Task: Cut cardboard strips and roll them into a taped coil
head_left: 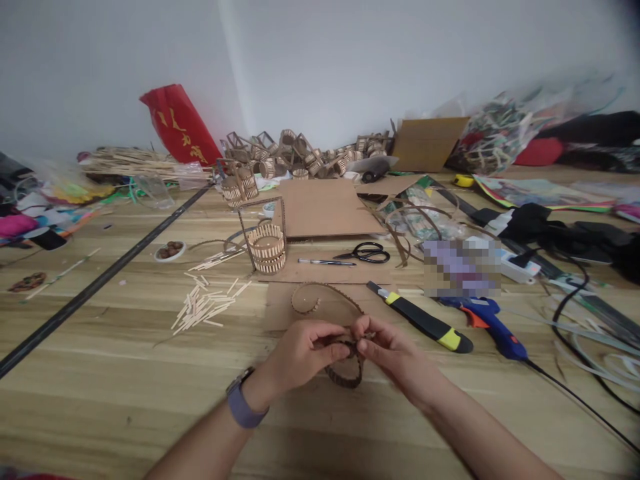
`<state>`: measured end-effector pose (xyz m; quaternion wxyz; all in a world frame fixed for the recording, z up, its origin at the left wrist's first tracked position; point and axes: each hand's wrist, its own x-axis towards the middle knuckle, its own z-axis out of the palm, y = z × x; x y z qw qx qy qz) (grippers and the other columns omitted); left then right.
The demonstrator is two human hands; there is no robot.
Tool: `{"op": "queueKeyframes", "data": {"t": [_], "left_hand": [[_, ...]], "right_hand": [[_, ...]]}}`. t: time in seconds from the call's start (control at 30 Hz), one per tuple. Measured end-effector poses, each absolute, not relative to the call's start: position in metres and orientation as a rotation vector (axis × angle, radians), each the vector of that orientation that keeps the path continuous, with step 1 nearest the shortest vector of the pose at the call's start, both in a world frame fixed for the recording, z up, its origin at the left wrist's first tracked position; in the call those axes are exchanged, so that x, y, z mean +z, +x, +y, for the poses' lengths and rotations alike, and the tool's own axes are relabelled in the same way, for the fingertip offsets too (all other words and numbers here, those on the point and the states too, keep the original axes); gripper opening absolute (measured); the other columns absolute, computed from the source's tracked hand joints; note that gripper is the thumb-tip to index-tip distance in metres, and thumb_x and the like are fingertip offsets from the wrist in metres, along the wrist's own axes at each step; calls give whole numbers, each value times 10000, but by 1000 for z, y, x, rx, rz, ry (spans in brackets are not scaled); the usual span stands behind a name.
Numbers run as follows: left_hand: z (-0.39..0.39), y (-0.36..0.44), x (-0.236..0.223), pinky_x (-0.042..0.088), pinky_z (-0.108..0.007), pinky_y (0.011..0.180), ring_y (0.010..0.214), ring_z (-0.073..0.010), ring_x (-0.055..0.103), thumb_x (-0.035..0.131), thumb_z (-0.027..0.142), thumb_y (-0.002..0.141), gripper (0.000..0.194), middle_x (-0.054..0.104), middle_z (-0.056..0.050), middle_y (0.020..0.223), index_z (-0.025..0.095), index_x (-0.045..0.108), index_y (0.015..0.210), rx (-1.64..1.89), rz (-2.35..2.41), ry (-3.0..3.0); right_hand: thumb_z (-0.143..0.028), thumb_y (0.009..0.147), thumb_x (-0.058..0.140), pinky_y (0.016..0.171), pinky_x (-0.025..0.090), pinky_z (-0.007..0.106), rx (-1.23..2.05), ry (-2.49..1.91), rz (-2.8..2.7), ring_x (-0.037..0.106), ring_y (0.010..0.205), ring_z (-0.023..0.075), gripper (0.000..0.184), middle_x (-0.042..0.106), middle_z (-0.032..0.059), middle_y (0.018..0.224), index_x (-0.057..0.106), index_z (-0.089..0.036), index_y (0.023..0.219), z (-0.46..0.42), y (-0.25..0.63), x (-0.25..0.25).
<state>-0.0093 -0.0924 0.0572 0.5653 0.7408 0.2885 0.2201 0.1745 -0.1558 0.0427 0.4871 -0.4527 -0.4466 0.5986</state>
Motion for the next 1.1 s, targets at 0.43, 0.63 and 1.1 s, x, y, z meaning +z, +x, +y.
{"op": "queueKeyframes", "data": {"t": [0.43,0.63,1.1], "left_hand": [[-85,-4,46,453,-261,666,653,-138,596,864,515,605,455,662,-32,724,136,716,810,621,599,1073],[-84,-4,43,440,-257,700,686,-122,592,885,424,620,404,657,-4,737,164,727,885,770,553,909],[-99,3,41,458,-264,795,808,-137,623,839,389,714,288,709,-6,800,206,750,917,841,525,954]], "right_hand": [[-500,749,770,624,334,270,1594,-730,-1017,487,659,142,393,571,-8,692,493,-222,763,-159,182,45],[-634,733,722,551,355,247,1810,-735,-1193,491,521,116,490,534,-47,540,535,-192,829,-162,185,42],[-646,759,678,539,367,233,1456,-1169,-1302,448,621,111,488,519,-21,752,591,-191,912,-154,165,34]]}}
